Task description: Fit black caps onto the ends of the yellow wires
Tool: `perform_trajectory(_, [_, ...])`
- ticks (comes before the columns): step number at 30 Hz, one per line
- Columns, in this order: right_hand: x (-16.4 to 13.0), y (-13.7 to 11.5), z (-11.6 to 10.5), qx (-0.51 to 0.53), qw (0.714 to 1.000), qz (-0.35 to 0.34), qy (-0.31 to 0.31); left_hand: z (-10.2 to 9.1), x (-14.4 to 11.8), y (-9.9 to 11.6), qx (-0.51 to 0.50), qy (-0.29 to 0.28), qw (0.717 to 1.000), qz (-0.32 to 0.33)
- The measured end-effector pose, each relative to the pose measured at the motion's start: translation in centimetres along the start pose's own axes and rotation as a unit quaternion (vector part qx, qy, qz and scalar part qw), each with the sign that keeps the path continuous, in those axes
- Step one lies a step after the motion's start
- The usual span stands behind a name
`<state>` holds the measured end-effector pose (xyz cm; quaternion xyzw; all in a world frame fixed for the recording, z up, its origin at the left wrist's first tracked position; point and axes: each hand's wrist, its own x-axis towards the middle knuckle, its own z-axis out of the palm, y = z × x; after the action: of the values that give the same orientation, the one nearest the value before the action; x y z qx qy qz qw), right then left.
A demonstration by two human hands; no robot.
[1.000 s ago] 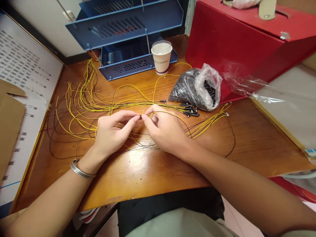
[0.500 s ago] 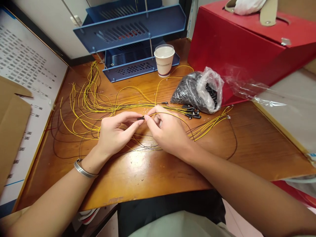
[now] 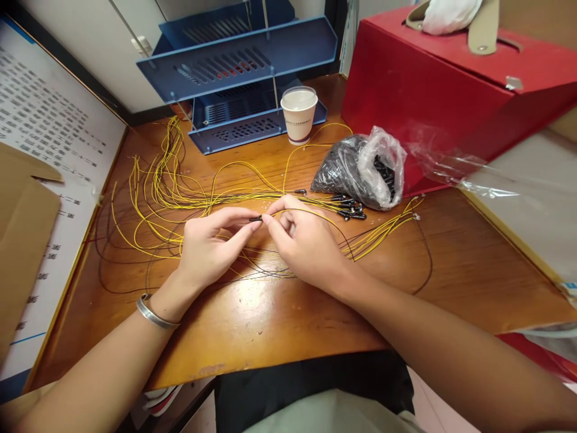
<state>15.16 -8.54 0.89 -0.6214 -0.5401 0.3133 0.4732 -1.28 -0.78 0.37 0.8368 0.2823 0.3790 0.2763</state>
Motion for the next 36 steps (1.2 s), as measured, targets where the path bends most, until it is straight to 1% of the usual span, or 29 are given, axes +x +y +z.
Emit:
perform_trajectory(5, [0.05, -0.04, -0.13, 0.001, 1.0, -0.005, 0.0, -0.03, 0.09, 0.06, 0.004, -0.002, 1.0, -0.004])
perform_trajectory(11, [0.24, 0.15, -0.34, -0.066, 0.997, -0.044, 0.022, -0.11, 0.01, -0.06, 0.014, -0.005, 1.0, 0.017])
perform_trajectory(18, [0.18, 0.33, -0.14, -0.043, 0.999, -0.012, 0.006, -0.02, 0.01, -0.19, 0.016, -0.002, 1.0, 0.026])
perform_trajectory(24, [0.24, 0.5, -0.16, -0.04, 0.999, -0.021, 0.027, -0.01, 0.11, -0.13, 0.026, 0.005, 0.999, 0.03])
perform_trajectory(29, [0.15, 0.51, -0.13, -0.048, 0.998, -0.027, 0.019, -0.01, 0.05, -0.14, 0.02, 0.001, 0.999, 0.029])
perform_trajectory(36, [0.04, 0.41, -0.02, -0.029, 0.999, -0.036, 0.023, -0.04, 0.05, -0.01, -0.025, -0.003, 1.0, -0.007])
